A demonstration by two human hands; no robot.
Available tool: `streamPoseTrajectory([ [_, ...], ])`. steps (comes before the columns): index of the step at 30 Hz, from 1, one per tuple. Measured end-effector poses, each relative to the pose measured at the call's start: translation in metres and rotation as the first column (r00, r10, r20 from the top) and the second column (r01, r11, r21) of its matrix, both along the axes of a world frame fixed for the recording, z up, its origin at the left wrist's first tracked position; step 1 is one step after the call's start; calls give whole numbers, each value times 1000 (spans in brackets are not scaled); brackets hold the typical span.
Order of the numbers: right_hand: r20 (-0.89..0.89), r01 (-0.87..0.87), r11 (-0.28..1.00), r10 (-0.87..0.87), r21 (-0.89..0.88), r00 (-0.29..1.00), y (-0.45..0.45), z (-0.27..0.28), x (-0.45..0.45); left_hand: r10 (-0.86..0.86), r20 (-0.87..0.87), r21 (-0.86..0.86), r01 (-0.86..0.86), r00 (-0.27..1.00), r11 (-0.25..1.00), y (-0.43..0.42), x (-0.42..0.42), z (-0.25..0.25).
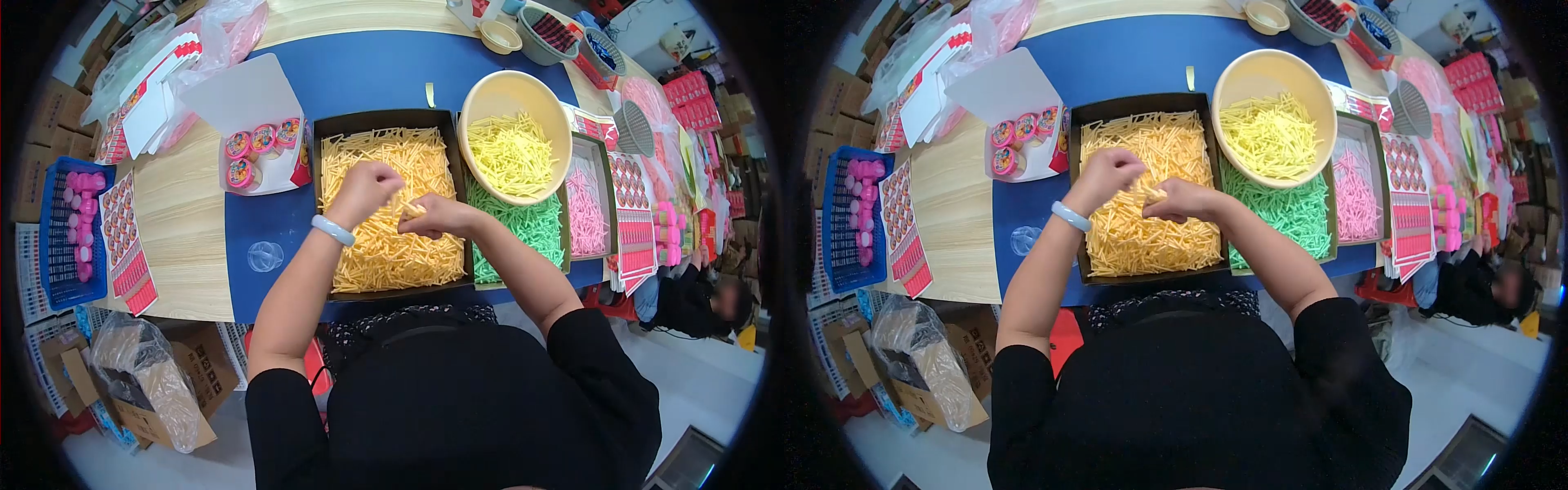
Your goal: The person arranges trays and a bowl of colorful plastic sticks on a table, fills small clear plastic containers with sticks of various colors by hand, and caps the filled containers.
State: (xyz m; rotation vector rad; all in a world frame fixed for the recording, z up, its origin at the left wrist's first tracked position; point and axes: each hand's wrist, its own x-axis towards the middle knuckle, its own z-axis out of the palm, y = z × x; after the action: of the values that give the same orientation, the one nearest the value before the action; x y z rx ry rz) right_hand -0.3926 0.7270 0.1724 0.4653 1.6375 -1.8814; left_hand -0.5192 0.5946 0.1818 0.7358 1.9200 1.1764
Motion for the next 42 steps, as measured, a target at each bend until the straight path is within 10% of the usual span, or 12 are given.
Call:
streamPoseTrajectory([
  [7, 134, 334, 720, -321, -609, 938, -9, -33, -7, 186, 427, 141, -269, 885, 953, 0, 29, -23],
  [12, 225, 448, 639, -402, -625, 887, -19, -23, -9, 325, -213, 494, -185, 922, 850, -3, 40, -19],
  [16, 181, 489, 699, -470, -521, 864, -25, -14, -15, -205, -678, 79, 347, 706, 935, -12, 40, 3],
  [24, 174, 507, 712, -490, -486, 854, -34, -20, -15, -91, -727, 207, 343, 681, 916, -41, 44, 6],
  [26, 92, 434, 731, -459, -527, 884, -12, -43, -9, 202, -762, 205, -67, 615, 977, -80, 27, 6],
  [28, 190, 575, 696, -553, -429, 811, -10, -38, 5, 615, -297, 210, -578, 731, 788, -138, 18, -12],
  [29, 195, 564, 702, -538, -434, 820, -14, -38, 9, 645, -385, 160, -640, 660, 751, -167, 20, -25],
  [34, 219, 477, 793, -424, -380, 879, -38, -50, 2, 364, -501, -84, -462, 785, 883, -225, 75, -99],
  [42, 286, 534, 638, -457, -555, 842, -65, -20, -22, 549, -220, 109, -539, 807, 835, -188, 61, -138],
])
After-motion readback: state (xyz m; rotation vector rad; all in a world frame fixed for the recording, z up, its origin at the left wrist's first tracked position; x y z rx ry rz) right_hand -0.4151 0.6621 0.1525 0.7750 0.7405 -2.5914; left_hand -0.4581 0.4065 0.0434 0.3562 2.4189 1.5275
